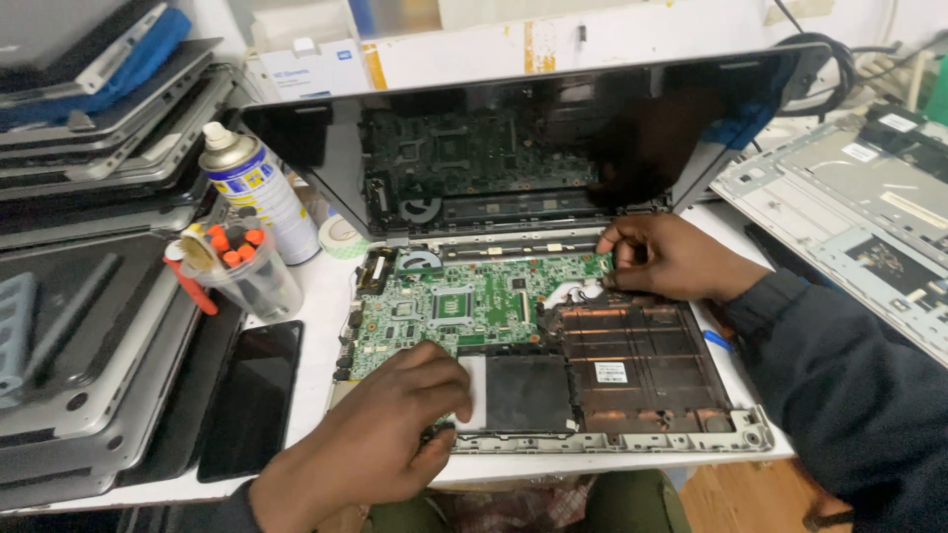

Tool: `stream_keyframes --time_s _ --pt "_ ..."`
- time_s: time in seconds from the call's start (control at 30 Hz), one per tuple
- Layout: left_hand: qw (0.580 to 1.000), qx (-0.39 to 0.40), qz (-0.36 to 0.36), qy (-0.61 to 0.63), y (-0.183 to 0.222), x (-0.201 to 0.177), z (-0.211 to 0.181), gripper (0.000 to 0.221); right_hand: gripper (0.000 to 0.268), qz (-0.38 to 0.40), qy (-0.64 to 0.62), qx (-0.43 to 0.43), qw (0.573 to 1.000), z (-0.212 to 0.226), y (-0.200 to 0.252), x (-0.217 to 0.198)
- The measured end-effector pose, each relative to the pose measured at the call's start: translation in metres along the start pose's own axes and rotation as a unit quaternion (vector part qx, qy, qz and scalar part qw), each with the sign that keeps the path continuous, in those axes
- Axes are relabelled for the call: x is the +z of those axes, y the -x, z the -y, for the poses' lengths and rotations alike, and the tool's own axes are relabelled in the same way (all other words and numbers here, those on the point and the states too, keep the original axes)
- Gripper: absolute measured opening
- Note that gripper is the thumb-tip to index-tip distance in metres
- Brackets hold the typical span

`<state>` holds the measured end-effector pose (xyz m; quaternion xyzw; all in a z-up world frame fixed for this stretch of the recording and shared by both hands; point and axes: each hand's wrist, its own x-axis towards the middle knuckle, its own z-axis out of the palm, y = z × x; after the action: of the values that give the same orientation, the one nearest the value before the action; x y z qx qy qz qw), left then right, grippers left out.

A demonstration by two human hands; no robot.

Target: Connecting internal ribbon cables and aligning the motherboard within a laptop chassis during a repair.

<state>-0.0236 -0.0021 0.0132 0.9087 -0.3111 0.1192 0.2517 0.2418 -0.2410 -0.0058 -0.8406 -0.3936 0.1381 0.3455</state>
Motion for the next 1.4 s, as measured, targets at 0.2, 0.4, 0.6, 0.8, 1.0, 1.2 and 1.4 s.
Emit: stream_keyframes --time_s 0.2,0.4,0.6,0.8,1.0,1.2,1.4 --pt "0.999 0.030 -0.040 0.006 0.006 0.005 0.009 0.013 0.026 0.006 -0.001 0.027 1.000 0.009 0.003 -0.003" --pt "0.995 0.047 -0.085 -0.038 0.003 0.005 0.004 0.013 0.019 -0.007 -0.003 0.055 0.998 0.012 0.004 -0.002" --pt "0.989 0.062 -0.128 -0.029 0.004 0.008 0.006 0.014 0.019 -0.009 0.084 0.016 0.996 0.013 0.003 -0.005" --pt "0.995 -0.032 -0.064 -0.072 0.012 0.011 0.021 0.043 0.035 -0.007 0.057 0.016 0.998 0.012 0.006 -0.004" --pt "0.994 -0.057 0.022 -0.089 0.004 0.003 0.027 0.064 0.042 0.026 0.064 0.016 0.997 0.020 0.008 -0.005" --pt "0.993 -0.034 0.026 -0.113 0.000 0.003 0.030 0.062 0.040 0.044 0.104 -0.029 0.993 0.017 0.006 -0.006" --pt "0.979 -0.093 0.104 -0.150 -0.008 -0.006 0.029 0.067 0.041 0.052 0.114 -0.013 0.992 0.021 0.006 -0.008"
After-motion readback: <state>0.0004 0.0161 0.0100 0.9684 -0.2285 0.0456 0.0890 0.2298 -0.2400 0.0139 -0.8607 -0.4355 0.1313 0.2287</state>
